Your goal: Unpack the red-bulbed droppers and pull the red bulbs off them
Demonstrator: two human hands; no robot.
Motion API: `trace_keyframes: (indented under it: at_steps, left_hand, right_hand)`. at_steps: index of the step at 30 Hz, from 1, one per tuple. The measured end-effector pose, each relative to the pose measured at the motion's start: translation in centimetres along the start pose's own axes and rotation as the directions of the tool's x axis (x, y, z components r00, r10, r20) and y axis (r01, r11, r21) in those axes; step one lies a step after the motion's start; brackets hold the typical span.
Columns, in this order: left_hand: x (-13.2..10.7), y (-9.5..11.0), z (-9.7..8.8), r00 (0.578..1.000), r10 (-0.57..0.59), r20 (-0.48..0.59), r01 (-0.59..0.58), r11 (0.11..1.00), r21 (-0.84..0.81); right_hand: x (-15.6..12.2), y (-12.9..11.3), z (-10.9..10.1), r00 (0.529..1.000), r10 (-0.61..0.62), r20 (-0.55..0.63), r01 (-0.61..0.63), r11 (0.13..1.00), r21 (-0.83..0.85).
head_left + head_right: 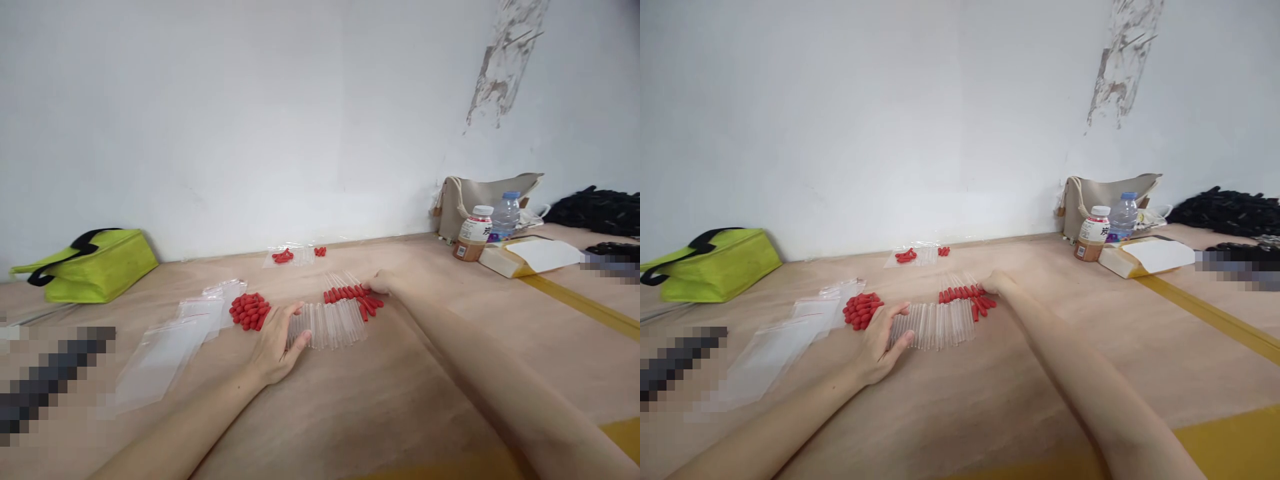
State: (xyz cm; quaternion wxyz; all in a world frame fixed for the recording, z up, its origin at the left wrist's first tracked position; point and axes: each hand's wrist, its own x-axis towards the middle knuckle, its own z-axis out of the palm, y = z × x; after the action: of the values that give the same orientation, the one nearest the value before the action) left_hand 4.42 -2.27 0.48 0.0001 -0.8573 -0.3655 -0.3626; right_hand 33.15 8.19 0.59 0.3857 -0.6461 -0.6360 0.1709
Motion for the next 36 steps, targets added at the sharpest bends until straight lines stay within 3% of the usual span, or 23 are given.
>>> trace_keyframes:
  at_steps: [4, 7, 8, 10, 13, 15, 20, 28, 32, 34, 36]
  left_hand:
    - [0.1, 0.0, 0.1, 1.000, -0.003, -0.019, 0.004, 1.000, 0.030]
    - [0.2, 0.0, 0.0, 0.997, -0.006, -0.073, 0.012, 0.997, 0.079]
    - [0.2, 0.0, 0.0, 0.995, 0.003, -0.098, 0.007, 0.994, 0.106]
    - [0.2, 0.2, 0.0, 0.989, 0.049, -0.137, -0.024, 0.984, 0.176]
    - [0.1, 0.5, 0.2, 0.979, 0.159, -0.127, -0.118, 0.952, 0.284]
    - [0.0, 0.9, 0.4, 0.972, 0.219, -0.085, -0.180, 0.928, 0.326]
    - [-0.1, 1.9, 0.8, 0.957, 0.289, -0.018, -0.265, 0.900, 0.345]
    - [-0.2, 2.9, 0.5, 0.957, 0.288, 0.024, -0.276, 0.887, 0.371]
    - [-0.7, 2.1, 0.1, 0.953, 0.303, 0.016, -0.288, 0.886, 0.365]
    - [-0.9, 1.0, -0.5, 0.959, 0.281, -0.030, -0.253, 0.902, 0.350]
    - [-1.0, -0.3, -1.2, 0.970, 0.223, -0.100, -0.183, 0.934, 0.305]
  right_hand:
    - [-1.8, -1.1, -1.4, 0.999, 0.024, -0.028, -0.025, 0.999, -0.040]
    - [-5.4, -2.0, -1.9, 0.988, -0.112, -0.110, 0.108, 0.993, -0.041]
    - [-6.8, -2.2, -1.8, 0.944, -0.295, -0.150, 0.284, 0.954, -0.092]
    - [-9.6, -2.6, -1.4, 0.818, -0.538, -0.204, 0.491, 0.837, -0.241]
    - [-12.4, -3.0, -0.4, 0.681, -0.719, -0.138, 0.647, 0.679, -0.347]
    - [-13.1, -3.3, 0.3, 0.636, -0.763, -0.114, 0.690, 0.629, -0.359]
    - [-13.4, -4.2, 1.3, 0.581, -0.807, -0.109, 0.742, 0.579, -0.337]
    - [-13.9, -4.2, 1.4, 0.551, -0.832, -0.063, 0.764, 0.534, -0.363]
    - [-14.1, -3.9, 0.8, 0.539, -0.841, -0.042, 0.777, 0.516, -0.361]
    - [-13.9, -3.4, 0.2, 0.573, -0.817, -0.072, 0.755, 0.560, -0.342]
    - [-13.3, -2.7, -0.5, 0.641, -0.756, -0.133, 0.708, 0.649, -0.278]
